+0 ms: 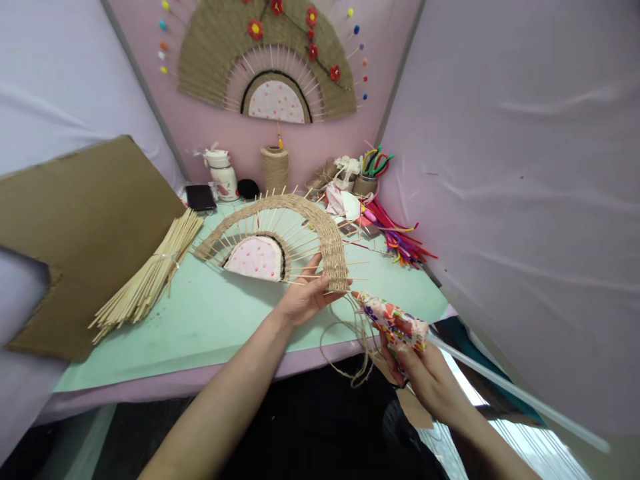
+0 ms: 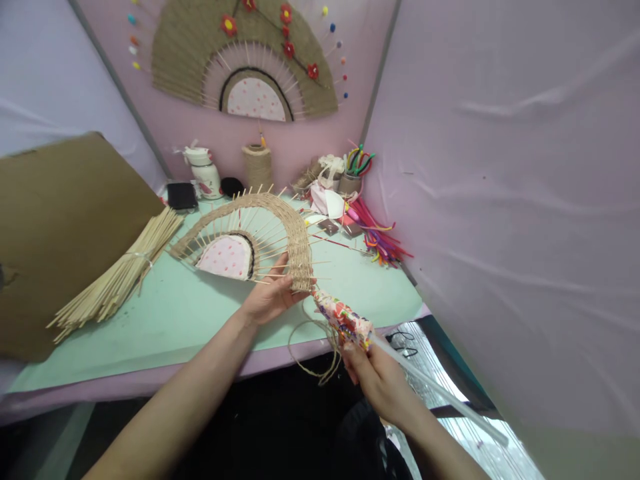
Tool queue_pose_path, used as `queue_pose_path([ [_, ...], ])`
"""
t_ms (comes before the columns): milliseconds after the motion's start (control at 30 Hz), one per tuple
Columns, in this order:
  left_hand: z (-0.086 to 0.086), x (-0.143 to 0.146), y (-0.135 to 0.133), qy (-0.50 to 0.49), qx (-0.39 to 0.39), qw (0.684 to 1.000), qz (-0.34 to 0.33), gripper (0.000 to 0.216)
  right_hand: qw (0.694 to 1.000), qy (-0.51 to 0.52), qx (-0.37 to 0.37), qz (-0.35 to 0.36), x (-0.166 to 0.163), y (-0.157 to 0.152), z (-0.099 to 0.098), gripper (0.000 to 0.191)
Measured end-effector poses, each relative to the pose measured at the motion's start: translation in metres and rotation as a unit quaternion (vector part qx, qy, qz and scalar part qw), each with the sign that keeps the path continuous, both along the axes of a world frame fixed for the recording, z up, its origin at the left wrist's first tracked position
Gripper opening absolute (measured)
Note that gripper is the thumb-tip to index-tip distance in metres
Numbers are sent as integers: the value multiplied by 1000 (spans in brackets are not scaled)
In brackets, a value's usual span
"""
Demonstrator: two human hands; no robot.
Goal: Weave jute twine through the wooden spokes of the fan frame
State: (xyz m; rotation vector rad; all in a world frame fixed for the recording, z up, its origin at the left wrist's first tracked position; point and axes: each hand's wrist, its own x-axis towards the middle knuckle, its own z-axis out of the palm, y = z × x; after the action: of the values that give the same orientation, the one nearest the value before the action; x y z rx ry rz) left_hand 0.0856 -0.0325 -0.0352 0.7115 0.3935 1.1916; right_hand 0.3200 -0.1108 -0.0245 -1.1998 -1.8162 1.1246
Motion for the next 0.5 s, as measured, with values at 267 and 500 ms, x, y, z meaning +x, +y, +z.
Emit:
queue_pose_path([
  [267,-5,0,2,4,5,1000,1,75,979,-72,190,-26,-22,-2,2,20],
  [500,-3,0,1,-3,6,1000,-1,75,976,-67,206,-23,-19,0,-9,19],
])
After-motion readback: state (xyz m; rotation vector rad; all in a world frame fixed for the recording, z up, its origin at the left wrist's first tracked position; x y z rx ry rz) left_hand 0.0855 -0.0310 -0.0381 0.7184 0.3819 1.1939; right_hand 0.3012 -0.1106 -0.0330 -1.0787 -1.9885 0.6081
